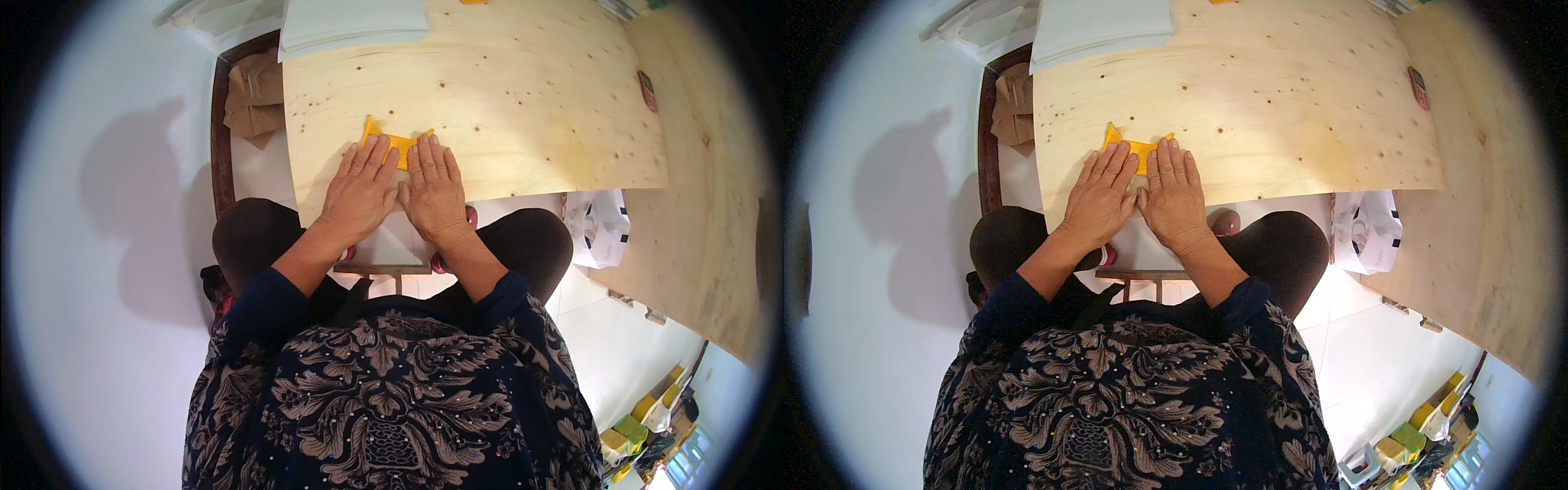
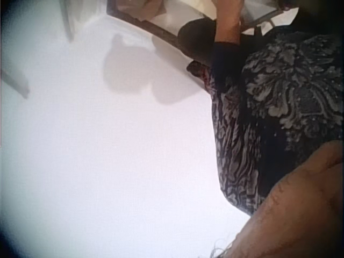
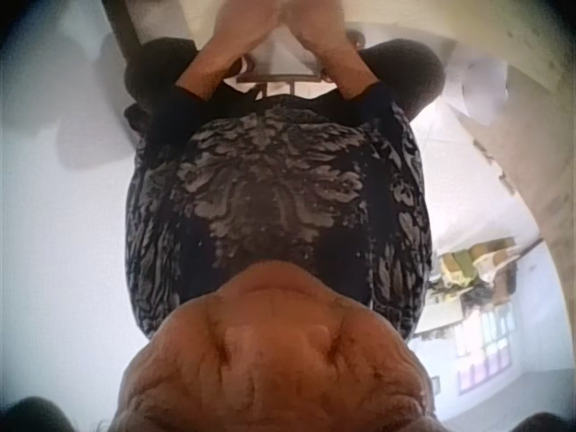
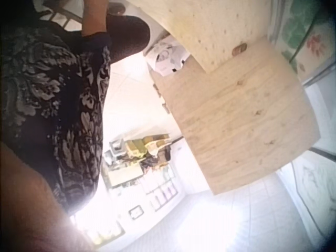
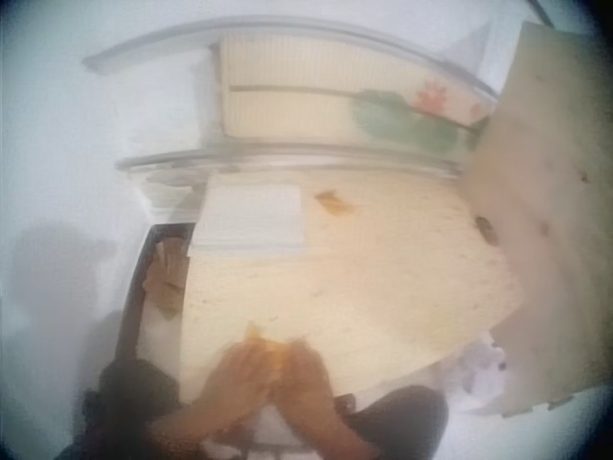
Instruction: The person folds a small yellow sheet of paper into a compact origami shape, then sets it aside. They then pick up a larger yellow sheet and fold it in half, pressing the crease flat.
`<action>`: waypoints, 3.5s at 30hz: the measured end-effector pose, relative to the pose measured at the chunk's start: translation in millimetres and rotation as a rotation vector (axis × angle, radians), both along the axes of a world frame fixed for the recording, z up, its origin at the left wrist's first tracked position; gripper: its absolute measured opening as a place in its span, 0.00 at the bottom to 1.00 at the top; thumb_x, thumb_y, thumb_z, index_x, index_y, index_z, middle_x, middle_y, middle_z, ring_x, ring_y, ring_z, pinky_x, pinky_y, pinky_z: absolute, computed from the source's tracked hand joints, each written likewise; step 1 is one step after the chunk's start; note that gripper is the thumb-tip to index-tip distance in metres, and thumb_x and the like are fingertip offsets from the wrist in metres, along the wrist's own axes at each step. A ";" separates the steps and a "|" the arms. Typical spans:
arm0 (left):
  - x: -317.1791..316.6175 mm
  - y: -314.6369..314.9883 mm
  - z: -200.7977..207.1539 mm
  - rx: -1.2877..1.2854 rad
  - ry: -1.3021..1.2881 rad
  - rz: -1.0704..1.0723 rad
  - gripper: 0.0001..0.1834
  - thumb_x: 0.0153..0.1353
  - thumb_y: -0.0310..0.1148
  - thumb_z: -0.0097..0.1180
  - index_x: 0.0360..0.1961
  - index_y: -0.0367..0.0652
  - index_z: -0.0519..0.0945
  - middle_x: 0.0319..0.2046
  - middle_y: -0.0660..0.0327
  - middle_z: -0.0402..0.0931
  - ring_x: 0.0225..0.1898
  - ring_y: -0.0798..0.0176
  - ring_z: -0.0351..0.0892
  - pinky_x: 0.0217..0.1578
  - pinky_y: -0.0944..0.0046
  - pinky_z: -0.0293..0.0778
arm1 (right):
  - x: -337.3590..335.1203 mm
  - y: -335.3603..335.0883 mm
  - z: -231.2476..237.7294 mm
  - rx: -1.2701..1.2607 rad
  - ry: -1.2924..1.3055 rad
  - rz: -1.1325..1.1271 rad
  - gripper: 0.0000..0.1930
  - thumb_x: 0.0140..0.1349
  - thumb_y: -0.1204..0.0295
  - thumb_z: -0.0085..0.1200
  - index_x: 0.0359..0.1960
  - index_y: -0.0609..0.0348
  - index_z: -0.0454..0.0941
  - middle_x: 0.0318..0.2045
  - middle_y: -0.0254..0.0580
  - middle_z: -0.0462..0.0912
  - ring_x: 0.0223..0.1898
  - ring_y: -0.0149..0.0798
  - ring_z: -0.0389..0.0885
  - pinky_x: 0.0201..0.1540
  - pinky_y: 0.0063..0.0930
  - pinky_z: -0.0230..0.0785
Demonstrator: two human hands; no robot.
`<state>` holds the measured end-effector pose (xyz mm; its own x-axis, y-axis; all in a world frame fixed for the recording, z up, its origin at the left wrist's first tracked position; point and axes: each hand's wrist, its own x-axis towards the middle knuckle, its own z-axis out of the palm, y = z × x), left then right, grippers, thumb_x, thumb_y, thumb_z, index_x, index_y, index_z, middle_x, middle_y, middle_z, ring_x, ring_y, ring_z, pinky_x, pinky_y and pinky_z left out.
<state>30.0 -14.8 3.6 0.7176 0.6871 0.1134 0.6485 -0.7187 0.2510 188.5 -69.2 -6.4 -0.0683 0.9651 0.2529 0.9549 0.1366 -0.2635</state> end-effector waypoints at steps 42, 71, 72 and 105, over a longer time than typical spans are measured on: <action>-46.1 25.7 78.3 -0.157 -0.781 0.339 0.27 0.51 0.26 0.64 0.55 0.47 0.74 0.48 0.58 0.74 0.48 0.61 0.74 0.46 0.64 0.72 | 23.8 17.1 70.1 -0.374 1.260 -0.053 0.09 0.59 0.71 0.60 0.36 0.64 0.79 0.29 0.31 0.81 0.32 0.25 0.76 0.37 0.20 0.68; -37.1 -95.7 227.1 -0.351 -0.928 -0.106 0.16 0.50 0.19 0.61 0.43 0.42 0.79 0.45 0.60 0.71 0.41 0.68 0.77 0.40 0.71 0.76 | -2.3 -113.0 194.8 -0.064 1.633 0.132 0.14 0.63 0.67 0.57 0.45 0.62 0.78 0.35 0.38 0.83 0.34 0.30 0.84 0.35 0.20 0.75; -37.1 -98.1 227.6 -0.313 -0.925 -0.117 0.16 0.50 0.19 0.61 0.42 0.42 0.79 0.45 0.60 0.71 0.41 0.68 0.78 0.40 0.71 0.76 | -2.6 -113.6 195.2 -0.065 1.632 0.105 0.14 0.63 0.66 0.57 0.45 0.62 0.78 0.35 0.38 0.83 0.34 0.30 0.84 0.35 0.20 0.75; -36.8 -88.7 216.5 -0.488 -0.680 -0.075 0.07 0.48 0.25 0.66 0.27 0.41 0.79 0.44 0.62 0.75 0.42 0.66 0.75 0.46 0.69 0.70 | 5.3 -98.0 176.1 -0.229 1.981 0.022 0.14 0.66 0.61 0.52 0.44 0.59 0.77 0.36 0.35 0.81 0.35 0.28 0.79 0.34 0.22 0.75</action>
<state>-6.8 -103.5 220.0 0.6459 0.7247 0.2400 0.1986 -0.4630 0.8638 193.9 -167.2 169.7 0.0903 0.9877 -0.1276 -0.6364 -0.0413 -0.7702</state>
